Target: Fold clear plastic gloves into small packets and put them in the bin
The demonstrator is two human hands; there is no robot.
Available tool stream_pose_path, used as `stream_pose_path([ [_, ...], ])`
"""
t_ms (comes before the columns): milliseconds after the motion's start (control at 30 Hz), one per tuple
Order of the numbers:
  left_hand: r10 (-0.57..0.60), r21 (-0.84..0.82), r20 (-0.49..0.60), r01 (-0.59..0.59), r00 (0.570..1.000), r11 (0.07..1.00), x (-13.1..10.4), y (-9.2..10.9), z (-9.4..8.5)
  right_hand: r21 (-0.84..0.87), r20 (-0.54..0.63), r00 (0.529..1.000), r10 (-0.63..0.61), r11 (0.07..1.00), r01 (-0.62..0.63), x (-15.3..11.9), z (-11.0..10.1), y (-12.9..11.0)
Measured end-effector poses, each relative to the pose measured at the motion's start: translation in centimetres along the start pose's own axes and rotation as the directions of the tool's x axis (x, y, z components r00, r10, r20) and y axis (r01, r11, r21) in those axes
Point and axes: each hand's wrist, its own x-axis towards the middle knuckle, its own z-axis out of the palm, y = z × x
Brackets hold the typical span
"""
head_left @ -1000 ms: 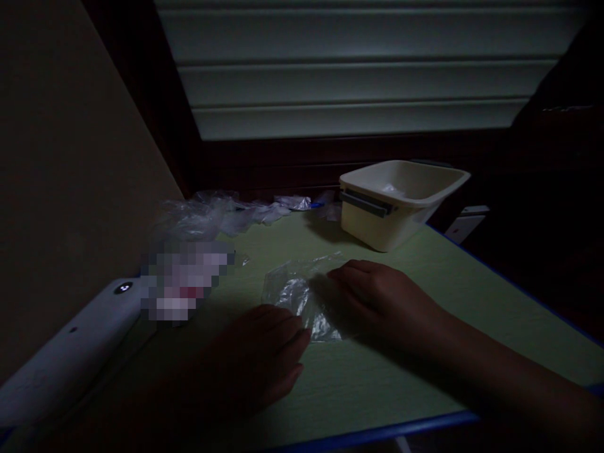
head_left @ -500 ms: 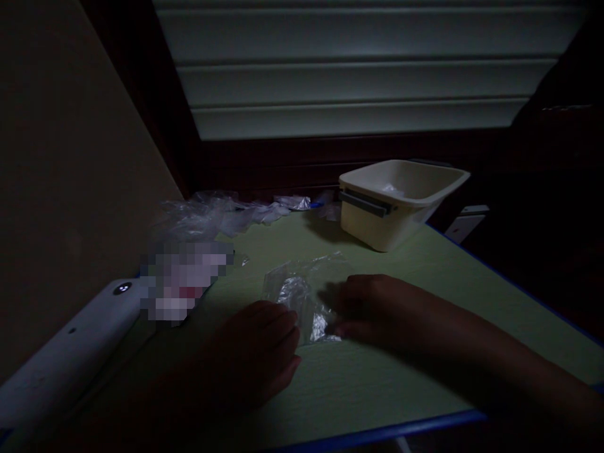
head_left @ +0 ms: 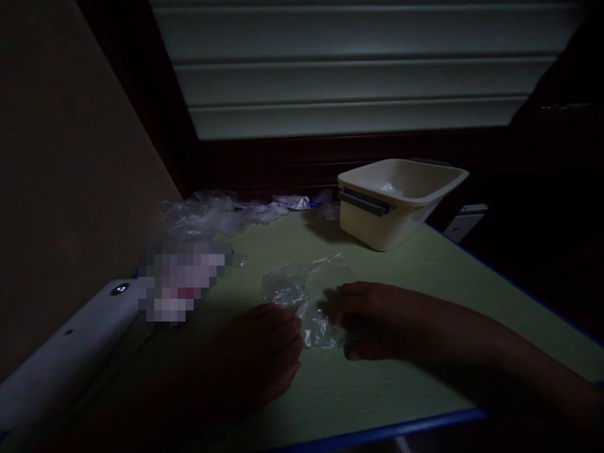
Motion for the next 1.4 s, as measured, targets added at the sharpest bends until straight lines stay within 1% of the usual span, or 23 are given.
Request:
stream_pose_path([
  [100, -0.046, 0.026, 0.010, 0.045, 0.999, 0.999, 0.0, 0.1, -0.1, -0.075, -0.009, 1.000, 0.015, 0.997, -0.015, 0.2, 0.0, 0.2],
  [167, -0.076, 0.046, -0.007, 0.076, 0.997, 0.996, -0.1, 0.2, -0.2, -0.122, -0.053, 0.998, 0.030, 0.992, -0.037, 0.5, 0.0, 0.6],
  [300, -0.095, 0.090, -0.122, 0.106, 0.988, 0.990, -0.3, 0.2, -0.4, -0.236, -0.175, 0.980, 0.090, 0.963, -0.131, 1.0, 0.2, 1.7],
  [400, -0.108, 0.117, -0.189, 0.131, 0.976, 0.984, -0.1, 0.1, -0.5, -0.335, -0.305, 0.948, 0.094, 0.921, -0.199, 1.3, 0.3, 2.1],
  [500, -0.122, 0.139, -0.208, 0.153, 0.971, 0.978, 0.1, 0.2, -0.7, -0.295, -0.399, 0.915, 0.055, 0.937, -0.185, 1.3, 0.4, 1.4],
  [600, -0.135, 0.132, -0.179, 0.160, 0.974, 0.978, 0.2, 0.2, -0.7, -0.246, -0.456, 0.890, 0.015, 0.959, -0.143, 1.3, 0.4, 0.0],
  [667, -0.152, 0.131, -0.153, 0.172, 0.977, 0.976, 0.1, 0.2, -0.6, -0.244, -0.429, 0.903, -0.013, 0.964, -0.103, 1.3, 0.4, -0.8],
  [767, -0.168, 0.129, -0.161, 0.190, 0.973, 0.973, 0.0, 0.1, -0.3, -0.264, -0.308, 0.949, -0.070, 0.964, -0.015, 1.5, 0.7, -1.4],
  [833, -0.164, 0.120, -0.152, 0.183, 0.975, 0.976, -0.1, 0.0, -0.1, -0.293, -0.234, 0.967, -0.103, 0.956, 0.031, 1.7, 1.1, -1.3],
  [933, -0.137, 0.073, -0.085, 0.143, 0.987, 0.987, -0.2, 0.1, 0.0, -0.355, -0.164, 0.979, -0.120, 0.933, 0.055, 2.0, 1.7, -0.8],
  [1000, -0.115, 0.025, -0.035, 0.116, 0.993, 0.993, -0.1, 0.2, -0.1, -0.373, -0.142, 0.983, -0.113, 0.926, 0.053, 2.0, 1.9, -0.5],
  [1033, -0.105, 0.009, -0.028, 0.105, 0.994, 0.994, -0.1, 0.3, -0.2, -0.367, -0.137, 0.984, -0.112, 0.929, 0.055, 2.0, 1.8, -0.4],
  [1067, -0.103, 0.006, -0.039, 0.103, 0.994, 0.995, -0.1, 0.3, -0.3, -0.349, -0.133, 0.985, -0.113, 0.935, 0.060, 1.9, 1.7, -0.4],
  [1167, -0.118, 0.049, -0.128, 0.125, 0.985, 0.991, -0.1, 0.1, -0.3, -0.268, -0.121, 0.984, -0.128, 0.959, 0.091, 1.6, 1.3, -0.5],
  [1233, -0.145, 0.080, -0.143, 0.158, 0.979, 0.984, -0.2, -0.2, -0.3, -0.213, -0.119, 0.985, -0.123, 0.972, 0.096, 1.5, 1.0, -0.6],
  [1333, -0.198, 0.081, -0.086, 0.205, 0.976, 0.975, -0.3, -0.4, -0.2, -0.169, -0.105, 0.989, -0.104, 0.982, 0.085, 1.4, 0.9, -0.9],
  [1400, -0.219, 0.068, -0.052, 0.222, 0.974, 0.973, -0.3, -0.4, -0.2, -0.180, -0.107, 0.989, -0.102, 0.980, 0.082, 1.5, 1.0, -0.9],
])
